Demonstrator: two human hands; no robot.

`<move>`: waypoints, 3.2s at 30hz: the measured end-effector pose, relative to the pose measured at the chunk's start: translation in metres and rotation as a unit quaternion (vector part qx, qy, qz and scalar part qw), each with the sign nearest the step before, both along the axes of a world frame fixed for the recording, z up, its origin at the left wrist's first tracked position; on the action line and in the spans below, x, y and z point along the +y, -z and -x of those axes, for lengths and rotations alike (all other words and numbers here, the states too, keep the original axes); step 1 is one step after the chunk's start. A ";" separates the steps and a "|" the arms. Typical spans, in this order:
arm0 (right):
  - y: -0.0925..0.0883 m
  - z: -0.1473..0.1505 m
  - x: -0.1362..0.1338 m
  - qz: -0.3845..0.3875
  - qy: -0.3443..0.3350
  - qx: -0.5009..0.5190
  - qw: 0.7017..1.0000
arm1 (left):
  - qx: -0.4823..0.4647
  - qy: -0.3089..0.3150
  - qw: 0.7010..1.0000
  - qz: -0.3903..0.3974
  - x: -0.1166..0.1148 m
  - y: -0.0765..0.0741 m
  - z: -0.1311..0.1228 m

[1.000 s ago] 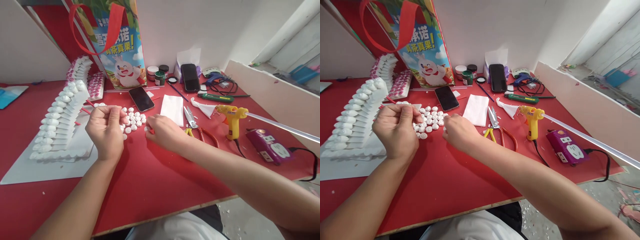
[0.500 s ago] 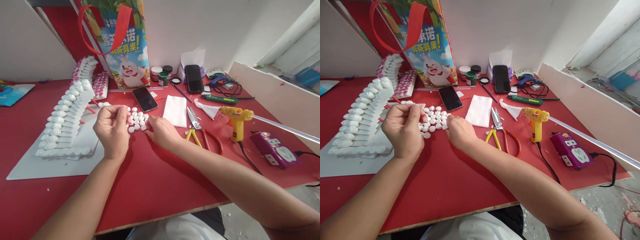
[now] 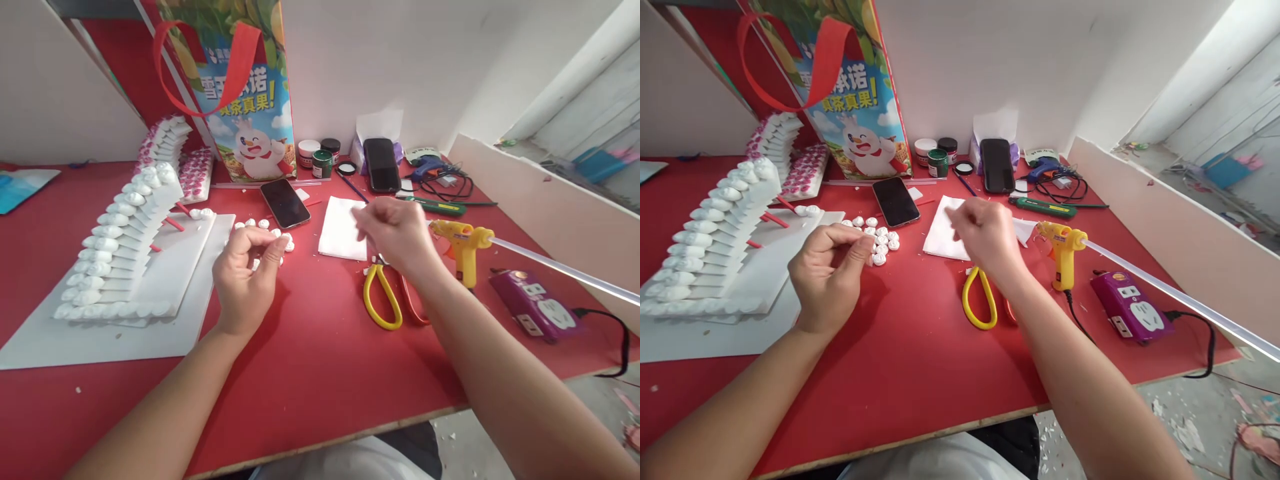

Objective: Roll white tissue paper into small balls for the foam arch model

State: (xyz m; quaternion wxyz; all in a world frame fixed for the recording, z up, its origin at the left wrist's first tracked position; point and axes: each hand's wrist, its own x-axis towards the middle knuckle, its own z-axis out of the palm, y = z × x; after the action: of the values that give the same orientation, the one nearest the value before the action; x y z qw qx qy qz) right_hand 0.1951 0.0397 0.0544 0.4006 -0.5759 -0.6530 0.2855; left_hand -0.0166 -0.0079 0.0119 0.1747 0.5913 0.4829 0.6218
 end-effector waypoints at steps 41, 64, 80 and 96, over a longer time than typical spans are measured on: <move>0.032 -0.002 -0.001 0.064 -0.137 -0.238 0.959 | 0.014 0.145 0.980 0.139 -0.007 0.005 -0.012; 0.015 -0.021 0.007 0.268 -0.214 0.392 0.853 | -0.398 0.159 0.867 0.252 0.009 0.001 -0.002; 0.014 -0.010 -0.003 0.315 -0.187 0.249 0.897 | -0.267 0.226 0.882 0.317 0.000 0.004 -0.009; 0.014 -0.011 -0.001 0.329 -0.183 0.365 0.852 | -0.304 0.198 0.890 0.275 0.000 0.005 -0.006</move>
State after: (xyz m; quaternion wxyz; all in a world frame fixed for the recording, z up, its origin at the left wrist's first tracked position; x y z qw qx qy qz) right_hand 0.2058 0.0391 0.0402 0.3376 -0.3989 -0.4213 0.7412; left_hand -0.0105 -0.0075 0.0068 0.5880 0.3851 0.4305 0.5662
